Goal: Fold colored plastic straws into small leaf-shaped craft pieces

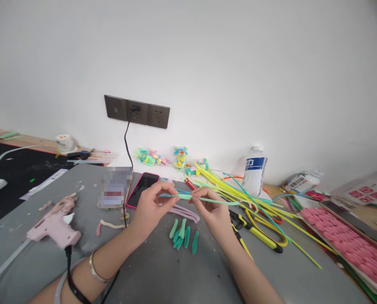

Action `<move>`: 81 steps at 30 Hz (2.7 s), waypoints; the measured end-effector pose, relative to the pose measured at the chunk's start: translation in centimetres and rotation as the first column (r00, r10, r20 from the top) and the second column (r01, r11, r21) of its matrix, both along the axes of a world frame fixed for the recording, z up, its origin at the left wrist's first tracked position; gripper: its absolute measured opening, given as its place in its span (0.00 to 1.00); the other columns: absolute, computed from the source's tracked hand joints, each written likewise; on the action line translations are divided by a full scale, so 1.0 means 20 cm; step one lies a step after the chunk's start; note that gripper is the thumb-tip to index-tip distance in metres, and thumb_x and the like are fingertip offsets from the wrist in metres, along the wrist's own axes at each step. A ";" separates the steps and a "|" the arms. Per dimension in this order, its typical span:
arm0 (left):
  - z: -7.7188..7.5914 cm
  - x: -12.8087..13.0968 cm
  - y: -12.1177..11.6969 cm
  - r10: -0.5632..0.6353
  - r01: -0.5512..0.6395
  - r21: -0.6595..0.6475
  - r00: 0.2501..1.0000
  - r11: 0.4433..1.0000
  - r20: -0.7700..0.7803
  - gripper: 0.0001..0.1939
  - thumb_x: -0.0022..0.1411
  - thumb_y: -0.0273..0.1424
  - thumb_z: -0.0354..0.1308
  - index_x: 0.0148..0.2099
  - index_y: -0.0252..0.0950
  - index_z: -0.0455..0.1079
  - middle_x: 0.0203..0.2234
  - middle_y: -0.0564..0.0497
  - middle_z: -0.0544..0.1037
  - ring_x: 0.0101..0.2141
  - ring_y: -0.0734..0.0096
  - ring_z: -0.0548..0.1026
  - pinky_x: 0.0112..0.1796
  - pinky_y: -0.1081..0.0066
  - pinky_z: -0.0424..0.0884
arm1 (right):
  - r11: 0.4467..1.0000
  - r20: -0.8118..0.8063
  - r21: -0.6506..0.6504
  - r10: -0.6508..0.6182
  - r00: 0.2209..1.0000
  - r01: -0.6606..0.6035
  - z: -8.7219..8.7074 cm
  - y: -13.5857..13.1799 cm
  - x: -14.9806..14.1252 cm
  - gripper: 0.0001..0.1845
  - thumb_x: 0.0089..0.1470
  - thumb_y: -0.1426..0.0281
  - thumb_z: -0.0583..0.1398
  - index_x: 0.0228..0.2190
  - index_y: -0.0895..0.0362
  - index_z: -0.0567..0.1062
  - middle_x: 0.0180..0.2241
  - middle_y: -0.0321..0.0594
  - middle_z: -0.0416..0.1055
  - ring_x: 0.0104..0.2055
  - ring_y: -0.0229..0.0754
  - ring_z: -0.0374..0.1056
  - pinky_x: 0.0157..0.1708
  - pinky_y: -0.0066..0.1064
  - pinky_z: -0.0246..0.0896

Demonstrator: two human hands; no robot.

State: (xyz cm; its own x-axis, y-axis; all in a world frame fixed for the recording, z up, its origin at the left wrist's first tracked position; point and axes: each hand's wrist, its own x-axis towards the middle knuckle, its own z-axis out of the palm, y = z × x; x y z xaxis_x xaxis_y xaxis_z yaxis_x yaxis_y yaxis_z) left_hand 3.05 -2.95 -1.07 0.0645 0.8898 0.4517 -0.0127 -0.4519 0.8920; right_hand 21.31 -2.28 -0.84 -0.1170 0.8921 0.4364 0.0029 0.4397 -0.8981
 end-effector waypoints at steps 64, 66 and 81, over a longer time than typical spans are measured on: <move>0.06 -0.05 0.03 -0.434 0.343 -0.433 0.892 0.834 -0.128 0.13 0.60 0.41 0.60 0.32 0.36 0.72 0.20 0.59 0.64 0.20 0.78 0.59 0.22 0.77 0.55 | 0.952 0.379 0.272 0.032 0.925 -0.144 0.04 0.01 0.03 0.05 0.57 0.71 0.62 0.31 0.52 0.79 0.32 0.43 0.74 0.36 0.46 0.72 0.36 0.37 0.66; 0.05 -0.04 0.03 -0.461 0.387 -0.475 0.886 0.791 -0.047 0.13 0.60 0.41 0.60 0.32 0.36 0.69 0.19 0.60 0.61 0.19 0.79 0.57 0.21 0.77 0.53 | 0.956 0.357 0.255 0.047 0.933 -0.146 0.04 0.01 0.02 0.04 0.56 0.72 0.63 0.31 0.52 0.79 0.32 0.42 0.74 0.37 0.46 0.71 0.37 0.37 0.66; 0.08 -0.02 0.00 -0.354 0.458 -0.474 0.887 0.752 0.296 0.16 0.57 0.38 0.65 0.29 0.34 0.64 0.21 0.59 0.61 0.21 0.81 0.57 0.23 0.77 0.52 | 0.926 0.303 0.363 -0.016 0.953 -0.100 0.02 -0.05 -0.01 0.06 0.56 0.77 0.61 0.30 0.55 0.74 0.32 0.40 0.72 0.35 0.41 0.70 0.35 0.33 0.64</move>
